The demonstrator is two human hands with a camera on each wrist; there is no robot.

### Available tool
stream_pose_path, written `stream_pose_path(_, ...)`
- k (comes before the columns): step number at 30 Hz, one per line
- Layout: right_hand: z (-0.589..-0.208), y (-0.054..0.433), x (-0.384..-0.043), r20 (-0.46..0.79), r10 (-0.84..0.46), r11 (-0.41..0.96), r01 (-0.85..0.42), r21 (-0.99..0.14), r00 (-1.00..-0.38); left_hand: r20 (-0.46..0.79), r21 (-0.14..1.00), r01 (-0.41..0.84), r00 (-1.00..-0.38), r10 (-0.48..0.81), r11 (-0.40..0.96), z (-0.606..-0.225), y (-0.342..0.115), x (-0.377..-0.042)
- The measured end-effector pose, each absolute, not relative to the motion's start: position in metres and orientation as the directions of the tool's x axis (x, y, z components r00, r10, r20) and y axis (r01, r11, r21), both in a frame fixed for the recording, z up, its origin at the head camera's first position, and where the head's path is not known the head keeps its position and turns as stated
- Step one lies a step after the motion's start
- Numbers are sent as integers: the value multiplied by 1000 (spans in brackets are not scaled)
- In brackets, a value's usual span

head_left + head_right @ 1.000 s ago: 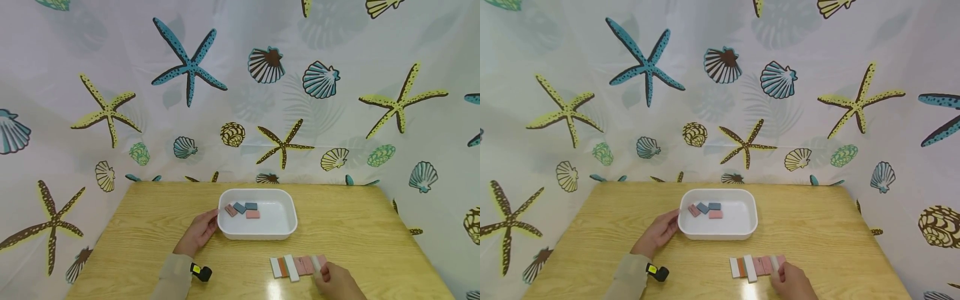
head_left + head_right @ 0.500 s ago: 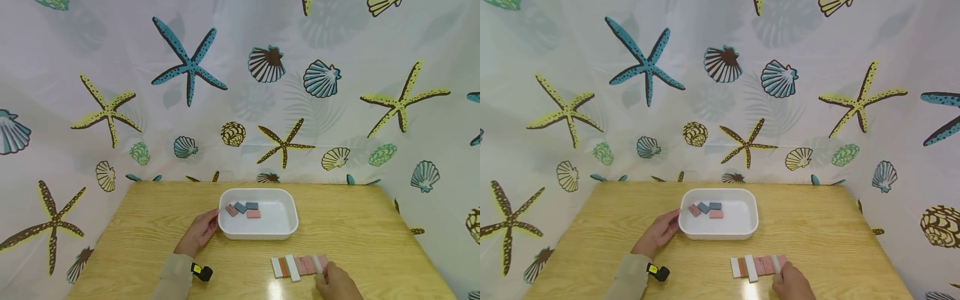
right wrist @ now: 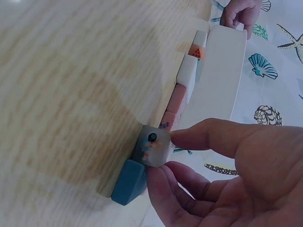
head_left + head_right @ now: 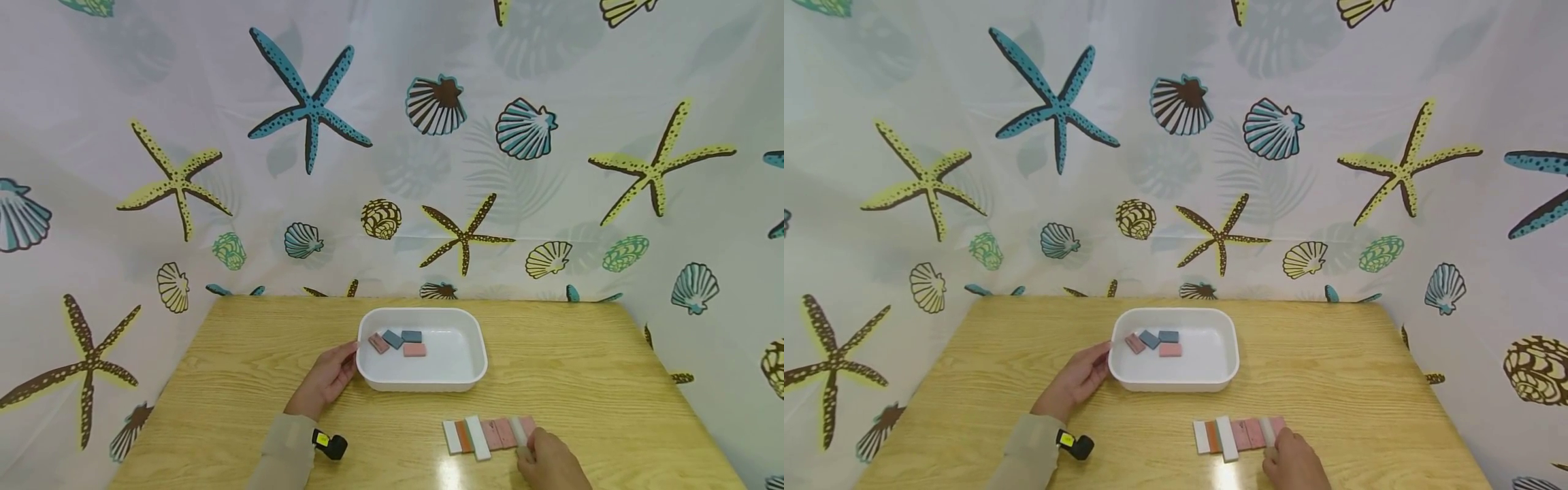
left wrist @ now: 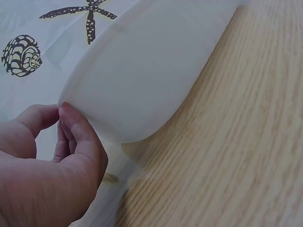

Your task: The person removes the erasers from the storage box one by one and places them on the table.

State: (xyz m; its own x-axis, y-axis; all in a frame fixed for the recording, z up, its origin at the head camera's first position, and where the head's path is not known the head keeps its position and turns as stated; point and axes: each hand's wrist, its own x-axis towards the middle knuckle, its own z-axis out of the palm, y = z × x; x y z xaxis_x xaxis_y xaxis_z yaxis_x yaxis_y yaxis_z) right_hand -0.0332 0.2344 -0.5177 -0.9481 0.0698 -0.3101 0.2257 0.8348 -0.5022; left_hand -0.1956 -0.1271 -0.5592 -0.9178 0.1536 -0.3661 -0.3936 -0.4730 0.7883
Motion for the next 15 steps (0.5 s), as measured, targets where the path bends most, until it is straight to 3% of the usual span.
stream_pose_path(8, -508, 242, -37, -262, 64, 815, 201, -543, -963, -376, 783, -403, -914, 155, -474, -558, -128, -196)
stream_pose_path(12, -502, 251, -48, -207, 77, 749, 194, -634, -975, -368, 792, -396, -917, 156, -464, -559, -128, -196)
stream_pose_path(15, -498, 257, -60, -246, 83, 602, 246, -760, -966, -367, 795, -394, -918, 151, -461, -559, -128, -196)
